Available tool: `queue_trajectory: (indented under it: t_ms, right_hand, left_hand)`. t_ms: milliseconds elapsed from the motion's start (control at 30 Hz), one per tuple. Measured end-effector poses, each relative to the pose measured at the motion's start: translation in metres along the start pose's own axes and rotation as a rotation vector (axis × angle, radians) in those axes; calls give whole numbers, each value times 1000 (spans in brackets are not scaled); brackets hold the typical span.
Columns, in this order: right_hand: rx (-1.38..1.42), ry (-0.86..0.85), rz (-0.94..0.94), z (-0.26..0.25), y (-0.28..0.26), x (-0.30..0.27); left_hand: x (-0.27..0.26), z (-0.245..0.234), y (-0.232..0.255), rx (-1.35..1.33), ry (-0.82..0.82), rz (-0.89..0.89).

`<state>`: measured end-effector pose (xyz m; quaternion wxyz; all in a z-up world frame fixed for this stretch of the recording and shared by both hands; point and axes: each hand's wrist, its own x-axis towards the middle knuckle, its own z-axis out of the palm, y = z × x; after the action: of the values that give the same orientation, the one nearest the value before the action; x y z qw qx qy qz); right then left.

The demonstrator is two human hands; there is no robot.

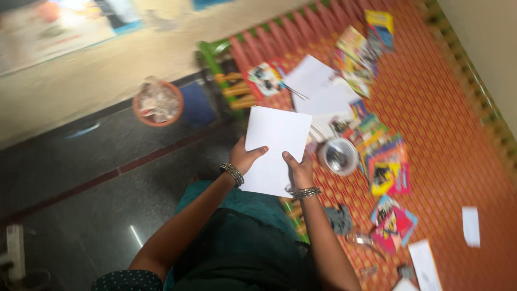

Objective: The person wipes dust off books and a wallet with a cloth and organizes them on a shelf, also moving miscellaneous items into a white bowl on a bed.

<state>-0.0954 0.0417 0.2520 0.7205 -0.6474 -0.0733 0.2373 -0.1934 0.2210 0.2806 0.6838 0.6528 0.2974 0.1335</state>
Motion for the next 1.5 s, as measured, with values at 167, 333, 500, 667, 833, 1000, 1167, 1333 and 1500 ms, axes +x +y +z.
queue_trajectory:
  t_ms: [167,333,500,667,833,1000,1167,1333,1500]
  right_hand:
    - [-35,-205,-73,113,6,33]
    - [71,-453,-39,265,5,61]
    - [-6,-555,-72,385,-14,69]
    - [63,-643,-128,458,-40,78]
    - [263,-943,265,507,-70,119]
    - [183,-950,175,561,-106,145]
    - [99,-784,-93,614,-139,184]
    - [30,-529,-359,657,-155,219]
    - [158,-371,-539,705,-164,251]
  left_hand:
    - [6,-101,4,-8,241,-34]
    - [20,-229,12,-203,486,215]
    - [28,-337,49,-222,647,248]
    - [42,-404,78,-86,762,259]
    - [80,-459,93,-216,678,355]
    - [118,-505,139,-220,574,321]
    - [183,-547,196,-191,521,325]
    - [252,-572,257,-323,445,510]
    - [308,-598,319,-191,333,560]
